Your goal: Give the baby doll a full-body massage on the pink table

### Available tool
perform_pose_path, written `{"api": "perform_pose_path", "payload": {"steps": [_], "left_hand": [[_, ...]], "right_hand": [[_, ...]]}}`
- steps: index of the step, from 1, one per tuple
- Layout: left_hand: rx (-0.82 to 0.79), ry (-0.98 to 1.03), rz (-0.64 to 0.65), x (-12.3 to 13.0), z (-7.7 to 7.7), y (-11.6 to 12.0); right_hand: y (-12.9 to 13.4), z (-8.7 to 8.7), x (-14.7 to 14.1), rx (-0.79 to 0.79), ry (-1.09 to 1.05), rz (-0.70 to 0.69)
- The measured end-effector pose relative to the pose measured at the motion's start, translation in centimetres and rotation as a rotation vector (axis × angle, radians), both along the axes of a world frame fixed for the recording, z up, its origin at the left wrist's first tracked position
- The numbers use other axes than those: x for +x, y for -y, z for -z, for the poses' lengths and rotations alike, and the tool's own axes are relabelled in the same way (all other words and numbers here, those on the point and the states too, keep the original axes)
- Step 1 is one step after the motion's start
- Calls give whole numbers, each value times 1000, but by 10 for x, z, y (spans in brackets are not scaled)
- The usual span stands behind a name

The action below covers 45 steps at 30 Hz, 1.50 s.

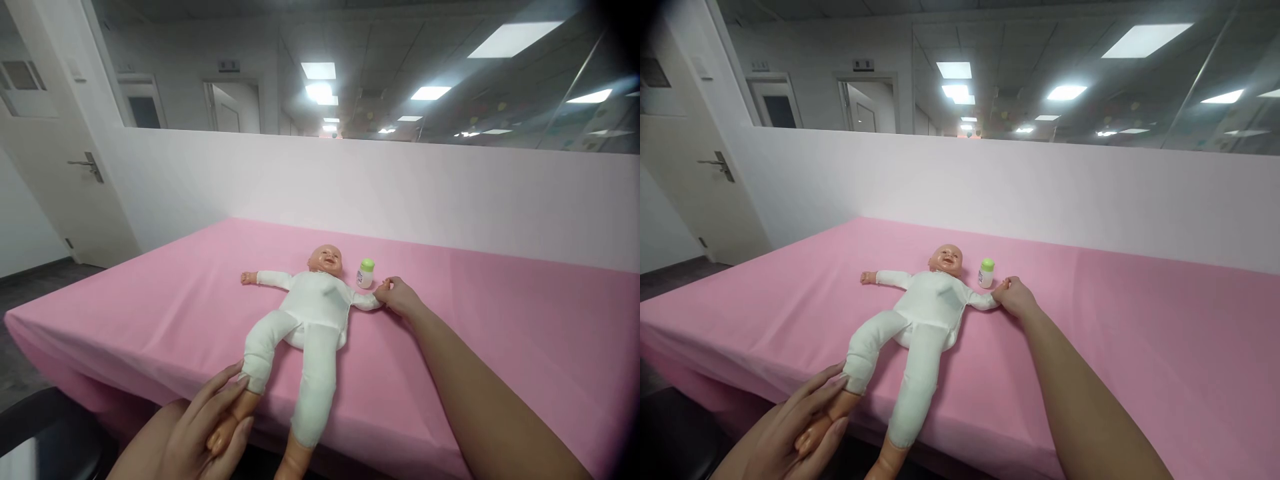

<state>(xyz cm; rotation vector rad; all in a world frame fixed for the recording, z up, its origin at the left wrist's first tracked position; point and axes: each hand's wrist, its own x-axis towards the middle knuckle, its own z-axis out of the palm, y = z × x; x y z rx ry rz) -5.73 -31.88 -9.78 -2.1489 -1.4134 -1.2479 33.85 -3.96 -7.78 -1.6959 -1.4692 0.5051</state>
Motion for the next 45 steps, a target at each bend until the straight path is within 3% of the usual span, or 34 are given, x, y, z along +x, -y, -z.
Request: {"api": "perform_pose_path", "payload": {"steps": [3,8,12,15,21,26,29,33,38,41,45], "left_hand": [[-34,87,18,1,0,-5],[28,173,81,7,-22,-34],[-18,186,50,19,-50,-71],[-19,165,55,34,-61,-98],[-91,117,62,57,-59,-138],[-125,106,80,58,-58,-147],[-98,175,89,52,-56,-137],[24,305,93,37,-44,-95],[13,211,77,10,-19,-27],[23,55,61,-4,-4,-2],[58,-11,25,-20,21,10]], "right_hand": [[1,-7,-4,-82,8,-5],[18,-22,-34,206,0,24],[39,-26,-73,408,136,-232],[49,-23,-91,518,341,-428],[47,-14,-96,644,494,-555],[48,-15,-102,625,570,-553],[48,-18,-100,571,516,-516],[38,-20,-83,443,354,-332],[8,-8,-38,239,-39,53],[-7,3,-17,117,-231,144],[-14,9,-7,50,-212,220]]}}
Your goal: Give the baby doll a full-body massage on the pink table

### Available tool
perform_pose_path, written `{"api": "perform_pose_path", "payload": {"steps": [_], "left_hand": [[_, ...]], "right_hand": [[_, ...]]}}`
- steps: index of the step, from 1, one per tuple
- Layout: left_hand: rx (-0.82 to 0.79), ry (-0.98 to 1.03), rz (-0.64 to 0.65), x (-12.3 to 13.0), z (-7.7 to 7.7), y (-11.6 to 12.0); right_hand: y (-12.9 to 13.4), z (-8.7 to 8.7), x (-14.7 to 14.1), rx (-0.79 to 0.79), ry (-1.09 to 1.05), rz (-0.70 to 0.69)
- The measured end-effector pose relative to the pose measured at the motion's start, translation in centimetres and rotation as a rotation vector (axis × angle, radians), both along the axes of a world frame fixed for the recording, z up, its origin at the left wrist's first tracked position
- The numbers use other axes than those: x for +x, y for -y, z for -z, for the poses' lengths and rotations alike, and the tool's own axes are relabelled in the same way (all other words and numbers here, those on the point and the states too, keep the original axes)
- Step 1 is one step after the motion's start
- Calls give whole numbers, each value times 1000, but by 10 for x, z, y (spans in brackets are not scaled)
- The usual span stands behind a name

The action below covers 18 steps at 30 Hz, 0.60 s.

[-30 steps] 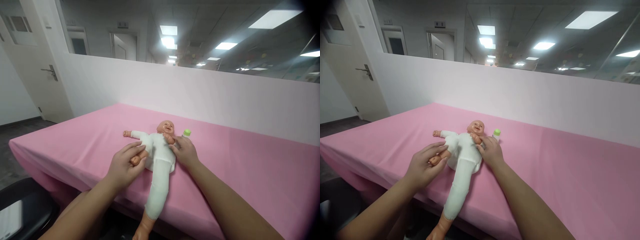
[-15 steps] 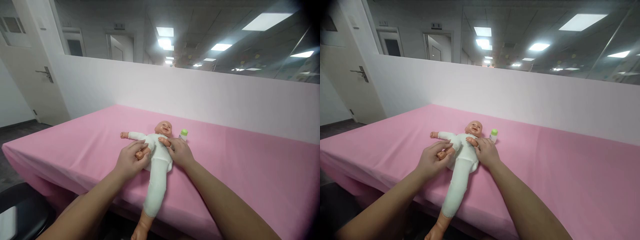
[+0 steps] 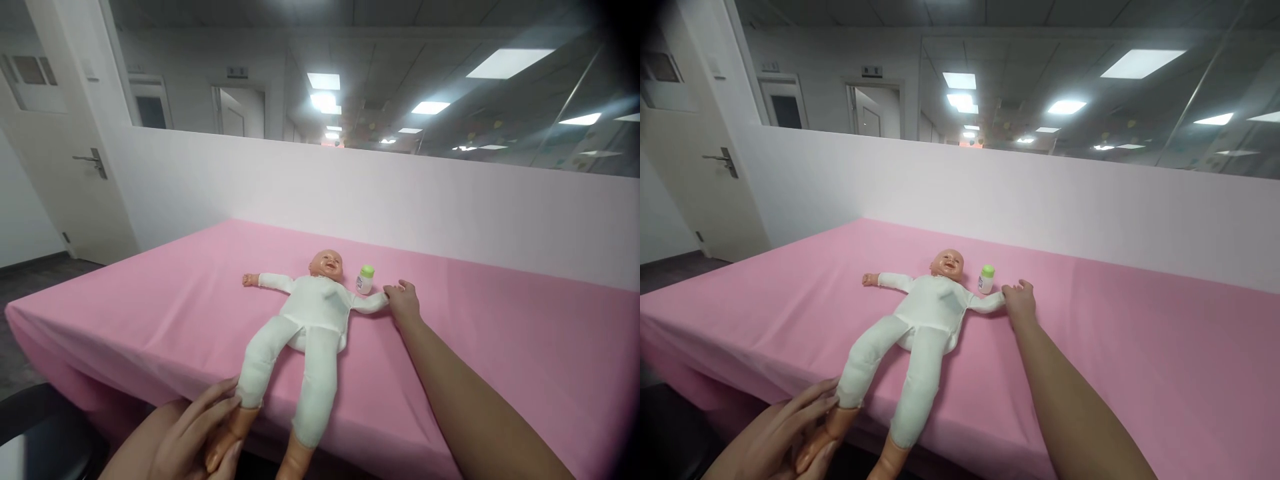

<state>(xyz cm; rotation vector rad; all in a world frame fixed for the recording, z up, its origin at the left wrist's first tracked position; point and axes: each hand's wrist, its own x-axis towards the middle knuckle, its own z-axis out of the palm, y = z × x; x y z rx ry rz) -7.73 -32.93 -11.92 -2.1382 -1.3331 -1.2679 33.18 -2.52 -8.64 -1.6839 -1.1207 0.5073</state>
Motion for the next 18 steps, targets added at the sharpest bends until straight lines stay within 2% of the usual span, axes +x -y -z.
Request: {"api": "perform_pose_path", "payload": {"steps": [2,4,6,8,10,12,14,16,18], "left_hand": [[-18,18,4,-8,9,2],[-56,100,21,-13,9,0],[-62,248,45,-13,-4,-11],[12,398,77,-5,-31,-33],[143,506,84,7,-65,-70],[137,553,0,18,-97,-117],[52,541,-104,24,-119,-171],[-94,502,-174,20,-126,-222],[-243,361,-237,9,-120,-264]], "right_hand": [[0,0,0,-24,25,20],[0,0,0,-48,55,31],[-1,2,0,-65,80,37],[-3,4,0,-74,92,48],[-4,6,-1,-73,94,59],[-5,7,-1,-70,103,58],[-6,7,-1,-64,114,47],[-6,7,1,-59,117,41],[-8,10,4,-58,111,41]]}}
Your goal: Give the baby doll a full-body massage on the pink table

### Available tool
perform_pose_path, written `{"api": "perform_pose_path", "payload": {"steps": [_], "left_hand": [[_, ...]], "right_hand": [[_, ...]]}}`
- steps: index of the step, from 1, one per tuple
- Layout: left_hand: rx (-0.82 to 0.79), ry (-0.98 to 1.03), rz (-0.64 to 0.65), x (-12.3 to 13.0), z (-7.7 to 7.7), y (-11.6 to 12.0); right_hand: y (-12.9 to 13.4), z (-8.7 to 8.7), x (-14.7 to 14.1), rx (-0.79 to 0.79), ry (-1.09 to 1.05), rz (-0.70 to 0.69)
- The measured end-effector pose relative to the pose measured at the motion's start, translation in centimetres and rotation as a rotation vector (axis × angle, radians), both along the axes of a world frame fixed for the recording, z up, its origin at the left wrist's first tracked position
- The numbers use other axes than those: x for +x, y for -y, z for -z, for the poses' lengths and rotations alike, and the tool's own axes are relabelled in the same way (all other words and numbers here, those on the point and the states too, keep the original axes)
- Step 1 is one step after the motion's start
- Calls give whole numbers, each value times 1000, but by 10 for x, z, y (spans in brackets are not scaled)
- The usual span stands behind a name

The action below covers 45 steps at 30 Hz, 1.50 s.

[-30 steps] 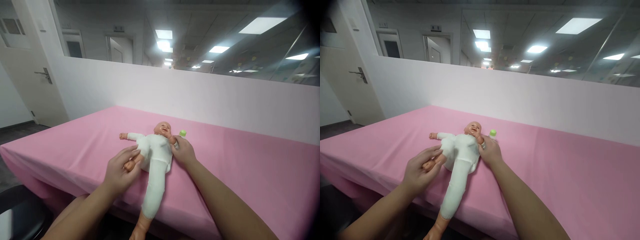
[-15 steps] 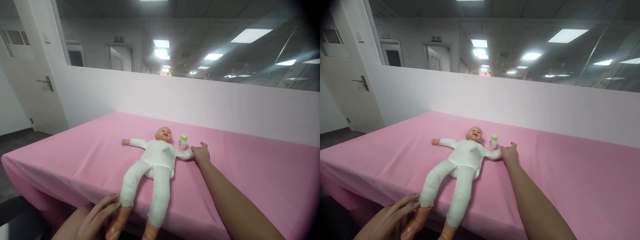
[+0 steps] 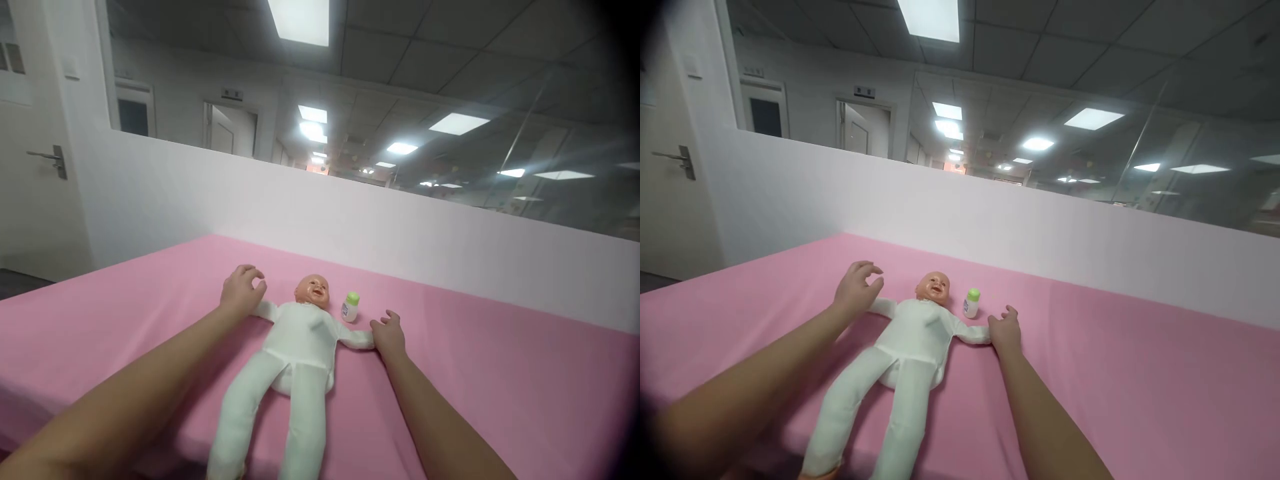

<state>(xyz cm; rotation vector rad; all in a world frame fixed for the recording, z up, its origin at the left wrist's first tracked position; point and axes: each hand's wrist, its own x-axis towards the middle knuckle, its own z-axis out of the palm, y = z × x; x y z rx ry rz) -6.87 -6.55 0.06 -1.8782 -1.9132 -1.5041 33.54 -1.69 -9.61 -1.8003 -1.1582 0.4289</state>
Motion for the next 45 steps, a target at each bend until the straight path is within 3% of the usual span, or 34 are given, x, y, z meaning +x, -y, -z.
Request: {"api": "perform_pose_path", "payload": {"steps": [3,8,13,17,21,24,26,28,29,32,34,36,40,45], "left_hand": [[-136,-175,-60,-27,21,-36],[-348,-69,-39,-64,39,-56],[-674,-29,187,-78,37,-66],[-764,-228,171,-79,31,-57],[-809,-271,89,-74,21,-48],[-802,-253,38,-70,16,-46],[-766,-207,56,-68,14,-44],[-696,-125,104,-66,13,-42],[-655,-80,129,-65,12,-41],[-517,38,170,-57,12,-38],[-423,134,195,-47,14,-36],[-332,254,265,-33,19,-34],[-222,350,419,-1,25,-20],[-127,154,451,29,25,1]], "right_hand": [[-5,6,4,3,-19,13],[-10,9,9,124,-31,64],[2,-5,22,377,111,116],[23,-25,28,521,154,158],[62,-49,5,568,147,100],[123,-55,-27,583,214,-11],[178,-45,-50,576,332,-196],[234,-24,-70,549,426,-422],[259,-10,-79,547,423,-468],[310,30,-99,581,437,-448],[324,46,-110,585,527,-591],[328,49,-122,565,582,-711],[329,20,-142,454,599,-840],[331,-19,-161,216,638,-842]]}}
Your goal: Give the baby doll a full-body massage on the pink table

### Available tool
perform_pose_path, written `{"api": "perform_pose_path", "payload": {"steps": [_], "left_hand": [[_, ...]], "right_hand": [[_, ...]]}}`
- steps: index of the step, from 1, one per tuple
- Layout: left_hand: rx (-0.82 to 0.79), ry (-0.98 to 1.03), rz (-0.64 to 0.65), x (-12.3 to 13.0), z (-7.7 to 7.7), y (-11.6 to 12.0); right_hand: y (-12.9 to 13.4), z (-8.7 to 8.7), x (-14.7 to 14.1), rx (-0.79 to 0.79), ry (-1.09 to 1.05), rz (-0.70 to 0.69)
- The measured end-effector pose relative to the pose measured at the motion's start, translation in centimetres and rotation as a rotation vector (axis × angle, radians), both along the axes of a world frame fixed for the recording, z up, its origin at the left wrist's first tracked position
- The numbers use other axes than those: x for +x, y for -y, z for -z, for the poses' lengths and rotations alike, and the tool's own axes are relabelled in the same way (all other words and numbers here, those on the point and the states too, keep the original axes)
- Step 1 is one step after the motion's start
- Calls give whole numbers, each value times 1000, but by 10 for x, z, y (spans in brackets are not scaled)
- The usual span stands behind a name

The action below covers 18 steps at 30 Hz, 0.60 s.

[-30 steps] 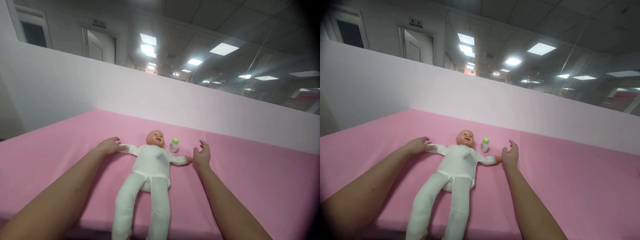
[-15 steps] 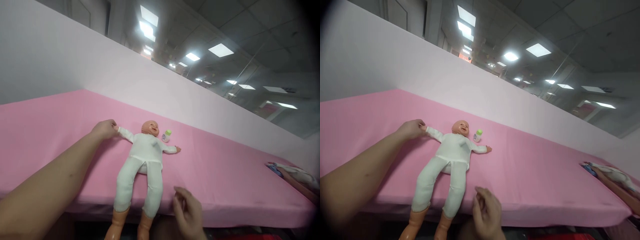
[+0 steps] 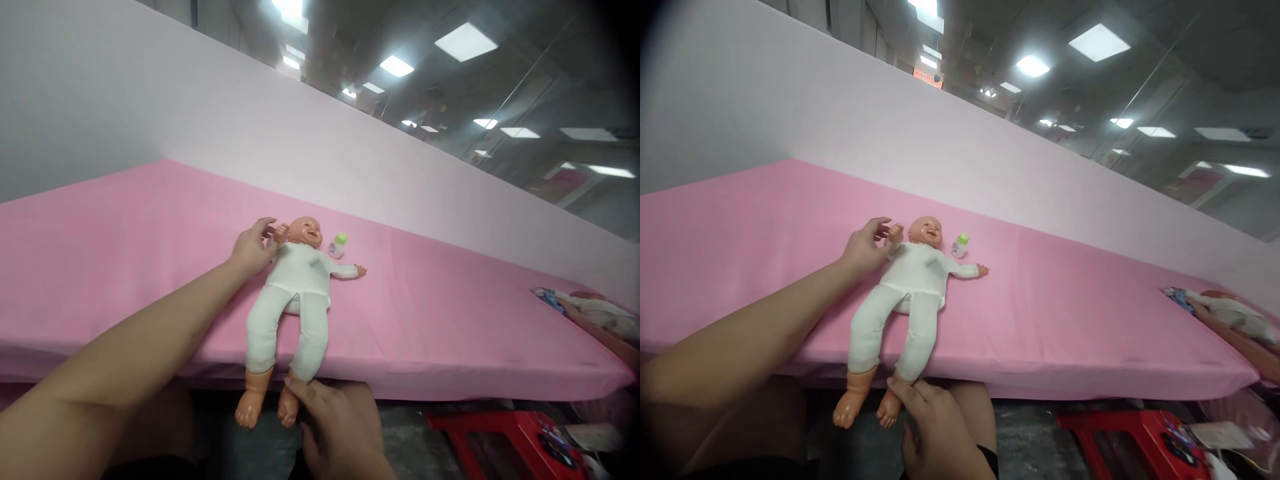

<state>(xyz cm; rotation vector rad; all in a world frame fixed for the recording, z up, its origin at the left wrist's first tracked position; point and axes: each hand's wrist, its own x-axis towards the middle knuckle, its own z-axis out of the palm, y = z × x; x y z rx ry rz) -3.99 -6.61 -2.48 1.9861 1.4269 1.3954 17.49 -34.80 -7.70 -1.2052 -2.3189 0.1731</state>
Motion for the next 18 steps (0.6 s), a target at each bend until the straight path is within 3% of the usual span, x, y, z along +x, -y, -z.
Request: {"api": "perform_pose_path", "payload": {"steps": [3,6,10,12,18], "left_hand": [[82,-207,65,9,5,2],[158,-409,181,11,15,-2],[192,-521,221,10,24,-6],[193,-567,221,10,24,-6],[136,-618,318,9,27,-10]], "right_hand": [[2,-3,-7,70,-67,25],[0,7,-6,229,-173,65],[-12,14,7,396,-175,229],[-23,5,14,446,-198,282],[-76,-46,15,563,-282,392]]}}
